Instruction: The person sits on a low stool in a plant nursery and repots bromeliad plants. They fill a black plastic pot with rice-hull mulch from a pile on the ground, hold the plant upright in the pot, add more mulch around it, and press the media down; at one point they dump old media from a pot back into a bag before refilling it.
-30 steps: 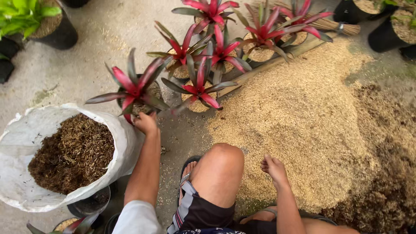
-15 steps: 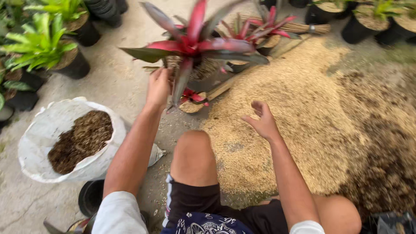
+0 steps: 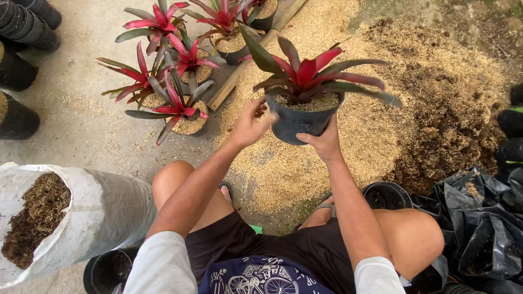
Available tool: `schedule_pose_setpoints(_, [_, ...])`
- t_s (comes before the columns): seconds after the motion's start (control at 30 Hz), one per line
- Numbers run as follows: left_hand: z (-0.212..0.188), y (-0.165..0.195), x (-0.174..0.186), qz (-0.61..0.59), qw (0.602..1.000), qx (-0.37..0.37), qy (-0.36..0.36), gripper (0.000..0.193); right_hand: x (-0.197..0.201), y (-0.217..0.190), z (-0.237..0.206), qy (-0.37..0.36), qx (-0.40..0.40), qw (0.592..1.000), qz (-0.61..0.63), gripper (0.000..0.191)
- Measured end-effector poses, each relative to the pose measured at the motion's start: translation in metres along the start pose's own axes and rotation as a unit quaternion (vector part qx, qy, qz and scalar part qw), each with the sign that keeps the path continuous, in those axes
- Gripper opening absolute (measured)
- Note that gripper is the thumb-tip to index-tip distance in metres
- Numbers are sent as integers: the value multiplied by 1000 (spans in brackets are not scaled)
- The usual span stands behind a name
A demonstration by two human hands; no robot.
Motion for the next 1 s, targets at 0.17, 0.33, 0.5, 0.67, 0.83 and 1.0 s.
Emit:
schedule_pose_setpoints(0.17, [-11, -1, -25, -202, 973, -68, -88, 139, 7, 21, -16, 14, -49, 994, 93, 105])
schedule_pose_setpoints(0.33, [-21, 18, -18, -315, 936, -17, -155, 129, 19, 6, -18, -61, -74, 995, 15, 113])
schedule_pose_setpoints(0.5, [-26, 35, -15, -390, 910, 7, -139, 122, 10, -4, -18, -45, -55, 997, 28, 102])
schedule_pose_setpoints(0.67, [-28, 26, -13, -292, 949, 14, -116, 101, -2, 1, -21, 0, -51, 997, 54, 84])
schedule_pose_setpoints(0.83, [-20, 13, -17, -281, 954, 40, -97, 106, -6, 8, -13, 42, -37, 994, 93, 80])
schedule_pose_setpoints(1.0, [-9, 24, -20, -510, 833, 137, -165, 128, -15, 1, 10, 30, -5, 991, 130, 90])
Point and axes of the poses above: each hand's wrist, its own z-axis towards the middle knuckle, its own x-axis out of the back of the hand, y = z × x, the point moved 1 cm from there along z, towards the middle knuckle, and after that the axes turned 7 degrees about z, right-handed, at the moved point
